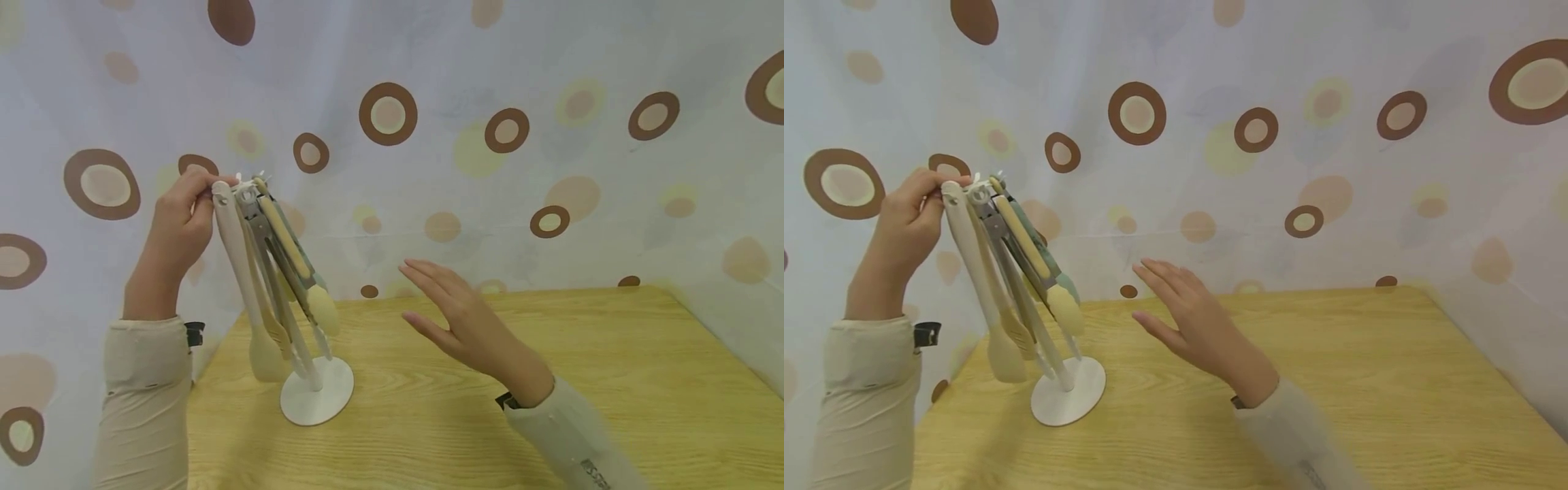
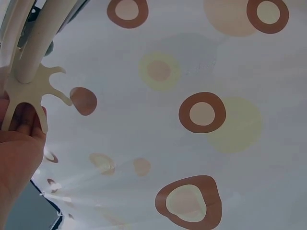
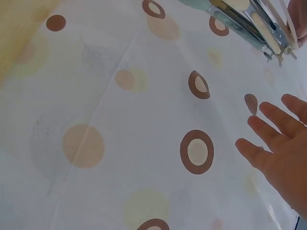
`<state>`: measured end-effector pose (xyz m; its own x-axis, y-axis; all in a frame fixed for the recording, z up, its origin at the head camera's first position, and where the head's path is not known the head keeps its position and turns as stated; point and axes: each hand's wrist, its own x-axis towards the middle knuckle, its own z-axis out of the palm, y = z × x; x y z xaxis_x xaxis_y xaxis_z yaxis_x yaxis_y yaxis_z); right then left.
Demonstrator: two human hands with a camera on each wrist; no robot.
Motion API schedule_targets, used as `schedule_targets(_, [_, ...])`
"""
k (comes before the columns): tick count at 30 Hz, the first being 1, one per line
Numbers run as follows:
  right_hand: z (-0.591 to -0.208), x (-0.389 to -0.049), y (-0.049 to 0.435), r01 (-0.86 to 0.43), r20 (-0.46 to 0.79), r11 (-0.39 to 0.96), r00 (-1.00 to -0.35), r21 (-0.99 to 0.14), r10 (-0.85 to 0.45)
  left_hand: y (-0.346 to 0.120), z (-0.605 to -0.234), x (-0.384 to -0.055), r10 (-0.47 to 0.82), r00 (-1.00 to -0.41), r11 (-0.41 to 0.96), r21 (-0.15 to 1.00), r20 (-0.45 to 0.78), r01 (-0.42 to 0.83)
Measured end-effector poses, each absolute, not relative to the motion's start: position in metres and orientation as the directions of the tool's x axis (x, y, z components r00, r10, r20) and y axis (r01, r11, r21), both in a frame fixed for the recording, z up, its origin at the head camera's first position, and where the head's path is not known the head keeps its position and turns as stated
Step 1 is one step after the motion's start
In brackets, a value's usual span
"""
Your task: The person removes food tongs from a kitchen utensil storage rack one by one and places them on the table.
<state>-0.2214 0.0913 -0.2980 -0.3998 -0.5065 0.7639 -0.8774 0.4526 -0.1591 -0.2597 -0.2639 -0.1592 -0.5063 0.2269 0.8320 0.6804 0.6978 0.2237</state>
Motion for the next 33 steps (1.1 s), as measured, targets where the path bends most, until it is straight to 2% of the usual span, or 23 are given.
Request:
schedule_targets(16, [-0.288, -0.249, 0.05, -0.894, 0.721, 0.376, -0.427, -0.244, -0.546, -0.265, -0.162, -0.259, 0.224, -0.497, 0.688, 0.225, 0.838, 0.69])
schedule_targets(24, [-0.286, -0.262, 0.033, -0.882, 0.694, 0.399, -0.451, -0.251, -0.561, -0.264, -0.162, -0.259, 0.216, -0.512, 0.69, 0.24, 0.832, 0.682])
schedule_targets(28, [-0.287, -0.268, 0.026, -0.869, 0.661, 0.41, -0.482, -0.277, -0.575, -0.264, -0.163, -0.259, 0.215, -0.512, 0.688, 0.242, 0.832, 0.684])
schedule_targets(33, [-0.287, -0.277, 0.015, -0.83, 0.578, 0.428, -0.556, -0.357, -0.598, -0.264, -0.162, -0.259, 0.218, -0.506, 0.69, 0.235, 0.834, 0.684])
